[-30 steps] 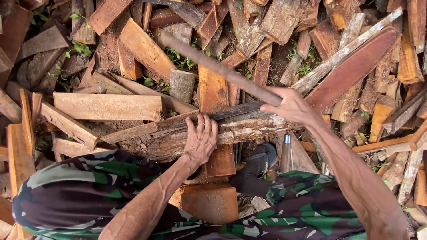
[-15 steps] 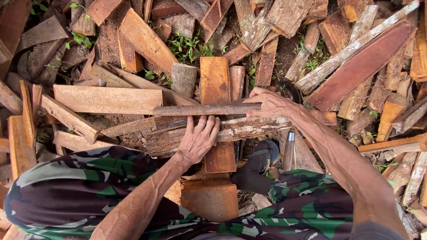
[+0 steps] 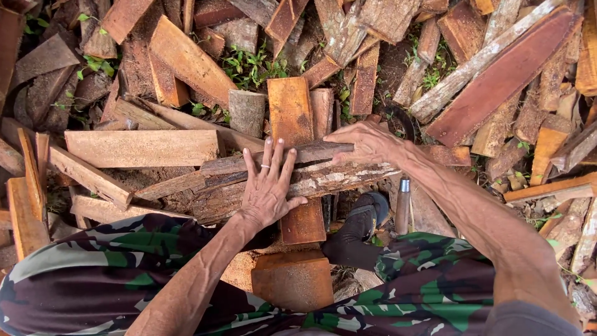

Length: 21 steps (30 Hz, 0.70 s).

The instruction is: Bundling wood scraps together using a thin strip of natural fiber

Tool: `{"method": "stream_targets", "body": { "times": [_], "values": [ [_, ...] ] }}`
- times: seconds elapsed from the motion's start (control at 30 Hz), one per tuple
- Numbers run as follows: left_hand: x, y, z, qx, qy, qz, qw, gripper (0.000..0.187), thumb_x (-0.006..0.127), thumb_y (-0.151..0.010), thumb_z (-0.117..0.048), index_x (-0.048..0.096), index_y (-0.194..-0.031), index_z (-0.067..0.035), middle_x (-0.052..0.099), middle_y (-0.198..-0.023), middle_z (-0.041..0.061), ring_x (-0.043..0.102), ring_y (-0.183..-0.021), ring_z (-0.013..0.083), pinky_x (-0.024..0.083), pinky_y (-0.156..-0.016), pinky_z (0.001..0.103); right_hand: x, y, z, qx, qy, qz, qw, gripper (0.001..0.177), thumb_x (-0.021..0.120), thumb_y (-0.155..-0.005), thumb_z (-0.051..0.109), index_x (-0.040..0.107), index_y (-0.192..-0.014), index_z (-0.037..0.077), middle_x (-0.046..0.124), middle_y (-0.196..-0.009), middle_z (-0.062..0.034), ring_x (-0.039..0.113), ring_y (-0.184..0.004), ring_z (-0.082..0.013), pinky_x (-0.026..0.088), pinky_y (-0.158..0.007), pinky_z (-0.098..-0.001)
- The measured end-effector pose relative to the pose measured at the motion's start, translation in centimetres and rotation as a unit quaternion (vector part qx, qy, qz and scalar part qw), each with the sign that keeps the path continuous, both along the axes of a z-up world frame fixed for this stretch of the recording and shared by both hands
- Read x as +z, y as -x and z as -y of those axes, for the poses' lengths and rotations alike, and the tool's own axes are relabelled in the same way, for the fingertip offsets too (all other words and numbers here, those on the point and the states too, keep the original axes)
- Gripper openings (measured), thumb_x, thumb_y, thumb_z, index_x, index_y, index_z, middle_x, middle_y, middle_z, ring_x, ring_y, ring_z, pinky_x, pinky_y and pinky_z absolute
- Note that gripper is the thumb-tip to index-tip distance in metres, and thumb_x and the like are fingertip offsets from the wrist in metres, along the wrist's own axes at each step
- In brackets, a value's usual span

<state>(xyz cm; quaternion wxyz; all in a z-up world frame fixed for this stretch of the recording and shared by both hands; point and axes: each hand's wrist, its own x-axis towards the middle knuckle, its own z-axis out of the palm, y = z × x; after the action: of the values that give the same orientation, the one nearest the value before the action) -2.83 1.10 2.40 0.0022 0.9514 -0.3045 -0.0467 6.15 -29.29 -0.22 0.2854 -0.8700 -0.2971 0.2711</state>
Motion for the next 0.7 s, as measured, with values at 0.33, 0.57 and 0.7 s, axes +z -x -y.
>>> {"method": "stream_targets", "body": {
  "times": [0.33, 0.57, 0.7],
  "values": [
    [-0.3, -2.9, 2.6, -0.023, -0.081, -0.104, 0.991, 0.117, 0.066, -0.075, -0.082, 0.029, -0.156, -0.005, 0.046, -0.147, 0.029, 0.037, -0.139, 0.0399, 0.024, -0.108, 0.064, 2.3, 6.9, -1.1, -0.324, 0.013, 0.219, 0.920, 0.047, 0.062, -0.095, 0.046, 0.067, -0.129, 0.015, 0.055, -0.142, -0.0132, 0.045, -0.138, -0.0315, 0.027, -0.119, -0.0518],
    [0.5, -6.9, 5.2, -0.005, -0.050, -0.245, 0.968, 0.089, 0.048, -0.082, -0.086, 0.054, -0.125, -0.008, 0.054, -0.137, 0.019, 0.061, -0.123, 0.0299, 0.049, -0.101, 0.050, -2.3, 18.0, -8.6, -0.797, -0.452, -0.155, 0.371, 0.110, 0.086, -0.084, 0.033, 0.010, -0.162, 0.016, 0.021, -0.156, -0.0226, 0.042, -0.138, -0.0408, 0.037, -0.116, -0.0604],
    [-2.4, -9.6, 6.1, 0.013, -0.032, -0.256, 0.966, 0.087, 0.032, -0.093, -0.081, 0.074, -0.104, -0.005, 0.071, -0.115, 0.018, 0.068, -0.113, 0.0369, 0.053, -0.098, 0.052, -4.1, 17.0, -11.1, -0.734, -0.525, -0.282, 0.324, 0.124, 0.089, -0.078, 0.036, 0.004, -0.165, 0.017, 0.011, -0.164, -0.0293, 0.019, -0.151, -0.0494, 0.028, -0.120, -0.0632]
  ]
}}
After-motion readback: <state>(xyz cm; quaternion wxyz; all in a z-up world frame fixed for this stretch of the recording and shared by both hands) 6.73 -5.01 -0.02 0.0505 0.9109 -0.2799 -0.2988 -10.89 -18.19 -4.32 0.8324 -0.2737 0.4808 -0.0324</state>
